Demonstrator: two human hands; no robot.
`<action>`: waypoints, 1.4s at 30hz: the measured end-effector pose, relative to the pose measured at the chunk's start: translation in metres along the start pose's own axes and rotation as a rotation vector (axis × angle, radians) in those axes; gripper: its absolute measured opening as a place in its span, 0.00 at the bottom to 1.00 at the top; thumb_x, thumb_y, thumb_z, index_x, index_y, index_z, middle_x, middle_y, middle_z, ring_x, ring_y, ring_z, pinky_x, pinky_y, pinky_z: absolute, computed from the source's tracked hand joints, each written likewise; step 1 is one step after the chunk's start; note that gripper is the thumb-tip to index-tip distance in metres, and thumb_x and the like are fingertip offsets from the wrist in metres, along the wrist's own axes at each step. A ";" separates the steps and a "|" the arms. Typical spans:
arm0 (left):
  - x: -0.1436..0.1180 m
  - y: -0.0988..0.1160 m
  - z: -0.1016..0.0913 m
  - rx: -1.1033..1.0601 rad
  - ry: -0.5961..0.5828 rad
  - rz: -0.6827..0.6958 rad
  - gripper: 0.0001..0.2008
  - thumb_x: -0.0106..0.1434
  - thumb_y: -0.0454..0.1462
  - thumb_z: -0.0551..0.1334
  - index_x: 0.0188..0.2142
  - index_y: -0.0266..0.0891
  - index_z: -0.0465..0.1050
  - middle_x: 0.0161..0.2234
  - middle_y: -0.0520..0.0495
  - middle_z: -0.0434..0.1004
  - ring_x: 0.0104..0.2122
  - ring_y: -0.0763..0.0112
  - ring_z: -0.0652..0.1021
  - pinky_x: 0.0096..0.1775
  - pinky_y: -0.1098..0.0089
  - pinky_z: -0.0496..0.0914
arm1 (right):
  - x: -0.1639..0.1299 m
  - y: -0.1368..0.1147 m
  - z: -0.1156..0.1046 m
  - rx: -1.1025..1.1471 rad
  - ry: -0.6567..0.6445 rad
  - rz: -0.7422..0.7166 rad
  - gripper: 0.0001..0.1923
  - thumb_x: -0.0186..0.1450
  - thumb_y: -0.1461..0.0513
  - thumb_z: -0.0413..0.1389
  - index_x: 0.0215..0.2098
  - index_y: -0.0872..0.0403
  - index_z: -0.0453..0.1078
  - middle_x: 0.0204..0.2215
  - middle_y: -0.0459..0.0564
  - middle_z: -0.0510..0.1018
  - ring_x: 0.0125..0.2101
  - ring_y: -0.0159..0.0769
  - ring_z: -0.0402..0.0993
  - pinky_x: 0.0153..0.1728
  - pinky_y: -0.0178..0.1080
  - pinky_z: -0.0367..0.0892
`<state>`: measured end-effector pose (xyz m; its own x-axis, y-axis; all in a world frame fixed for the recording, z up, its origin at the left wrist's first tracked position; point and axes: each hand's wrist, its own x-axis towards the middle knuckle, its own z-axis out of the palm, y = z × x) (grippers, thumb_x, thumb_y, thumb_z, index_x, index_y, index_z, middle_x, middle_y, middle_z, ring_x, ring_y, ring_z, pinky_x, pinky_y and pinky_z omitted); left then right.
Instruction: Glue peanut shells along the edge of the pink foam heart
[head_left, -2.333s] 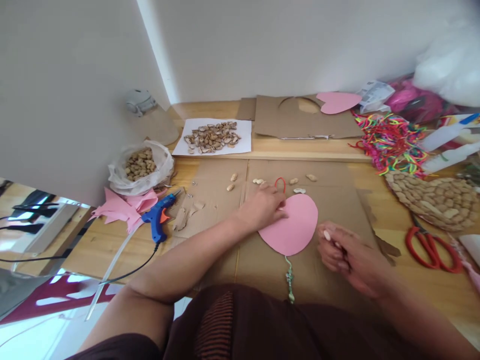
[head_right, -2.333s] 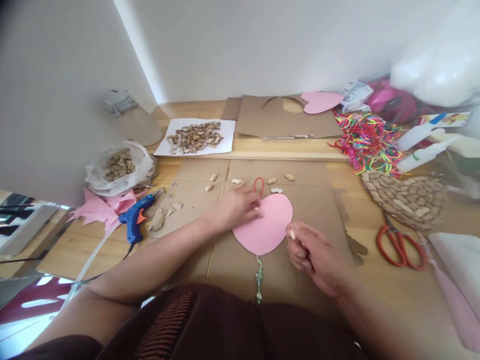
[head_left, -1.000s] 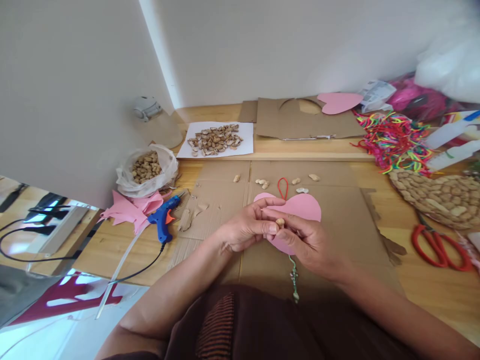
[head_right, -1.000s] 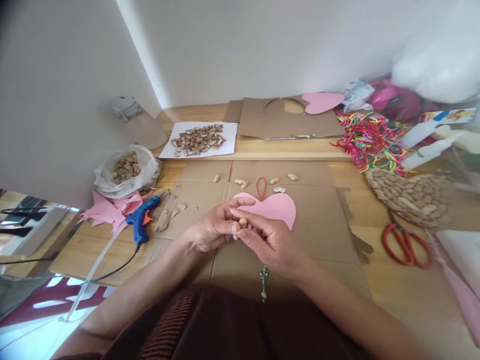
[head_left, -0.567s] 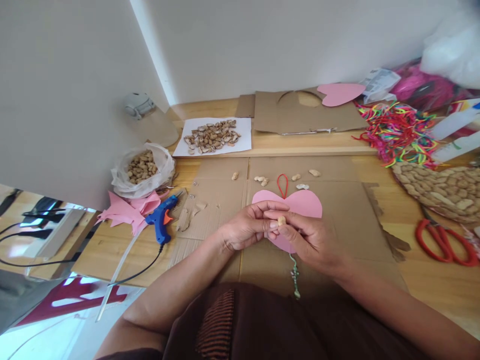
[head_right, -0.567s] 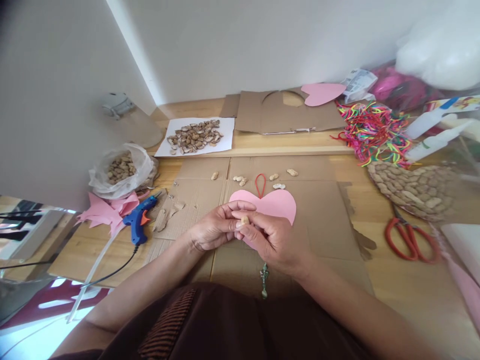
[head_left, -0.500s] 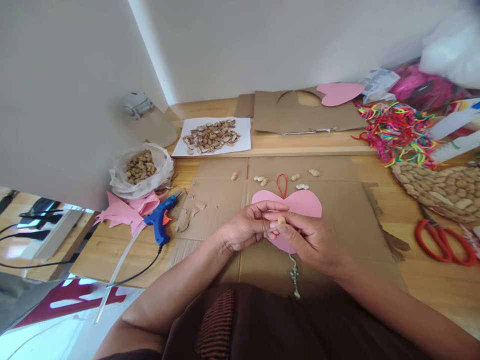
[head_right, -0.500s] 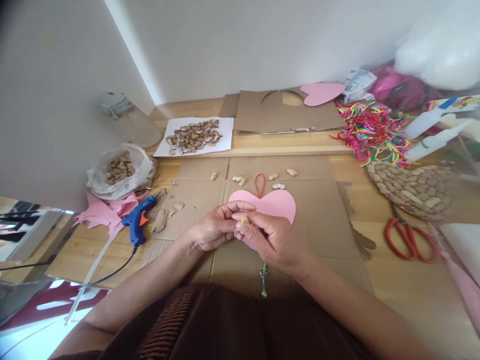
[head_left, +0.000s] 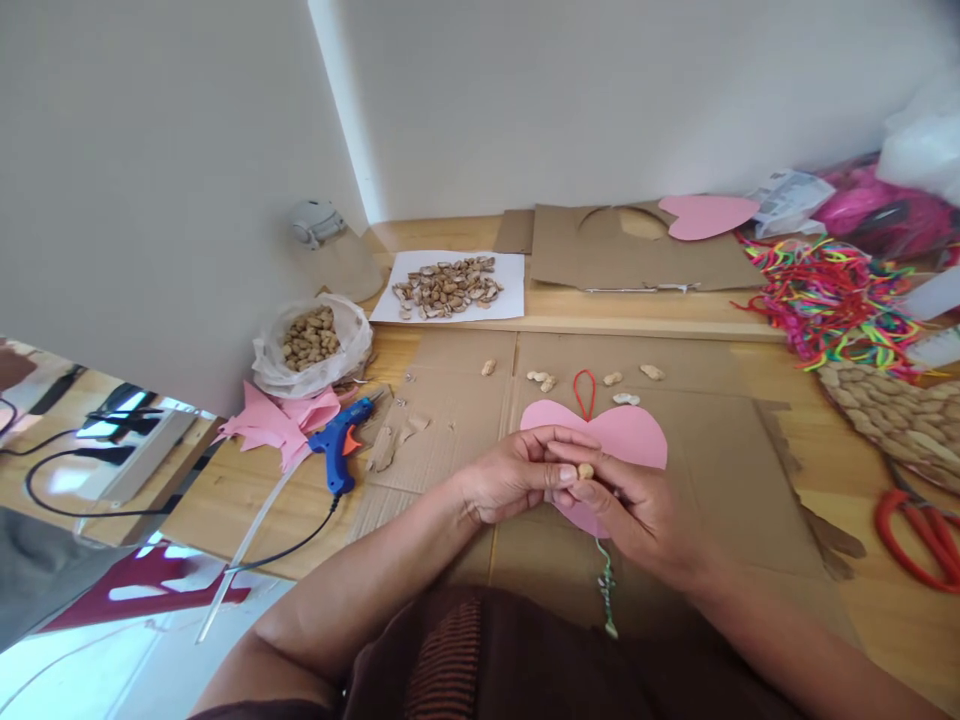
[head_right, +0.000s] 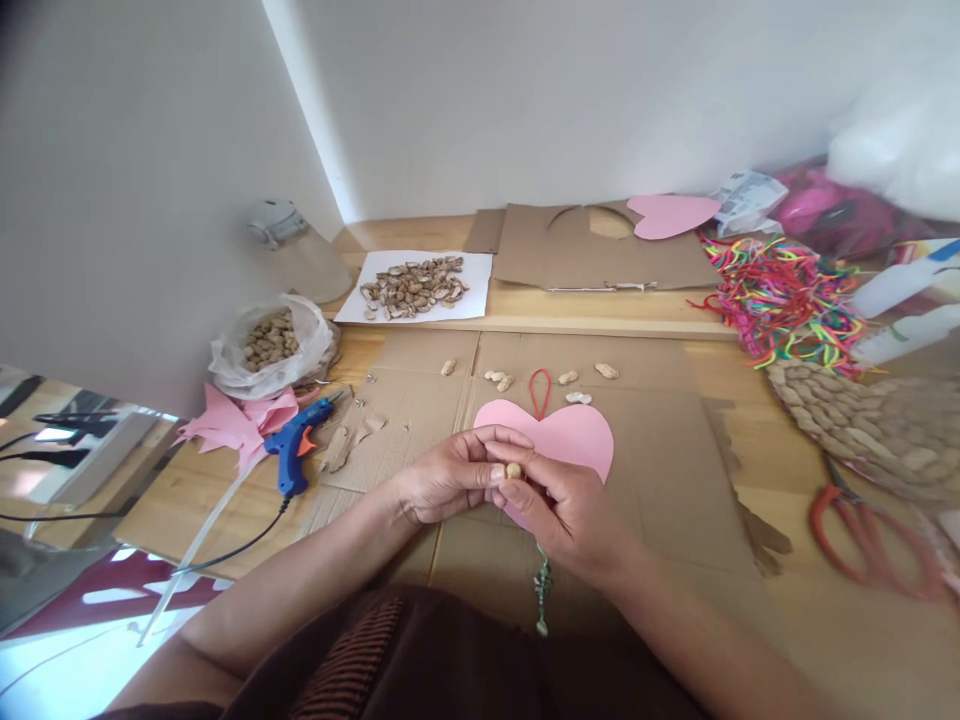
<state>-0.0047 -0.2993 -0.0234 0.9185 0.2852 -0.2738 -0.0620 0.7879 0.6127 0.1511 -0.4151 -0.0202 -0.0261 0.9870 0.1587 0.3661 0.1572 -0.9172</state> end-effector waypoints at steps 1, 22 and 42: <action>0.000 0.000 0.000 0.008 -0.001 -0.002 0.23 0.50 0.36 0.78 0.46 0.37 0.79 0.33 0.48 0.80 0.29 0.77 0.79 0.32 0.78 0.74 | 0.000 0.000 0.000 0.002 -0.006 0.005 0.19 0.74 0.58 0.52 0.62 0.48 0.70 0.39 0.50 0.83 0.43 0.41 0.81 0.42 0.39 0.75; -0.006 0.001 0.007 0.410 0.024 0.261 0.21 0.56 0.44 0.74 0.48 0.39 0.81 0.40 0.44 0.81 0.38 0.71 0.79 0.44 0.70 0.72 | 0.001 -0.004 0.001 -0.094 0.070 -0.077 0.10 0.75 0.59 0.50 0.47 0.50 0.73 0.39 0.48 0.82 0.39 0.35 0.78 0.41 0.36 0.70; -0.007 0.003 0.011 0.434 0.140 0.311 0.15 0.57 0.43 0.74 0.39 0.35 0.82 0.36 0.44 0.80 0.36 0.70 0.78 0.43 0.68 0.72 | 0.006 -0.004 0.002 0.061 0.068 0.080 0.22 0.73 0.48 0.51 0.31 0.54 0.74 0.21 0.44 0.70 0.22 0.31 0.65 0.24 0.34 0.63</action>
<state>-0.0070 -0.3053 -0.0112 0.8199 0.5620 -0.1092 -0.1283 0.3663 0.9216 0.1477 -0.4094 -0.0164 0.0648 0.9922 0.1064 0.3076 0.0815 -0.9480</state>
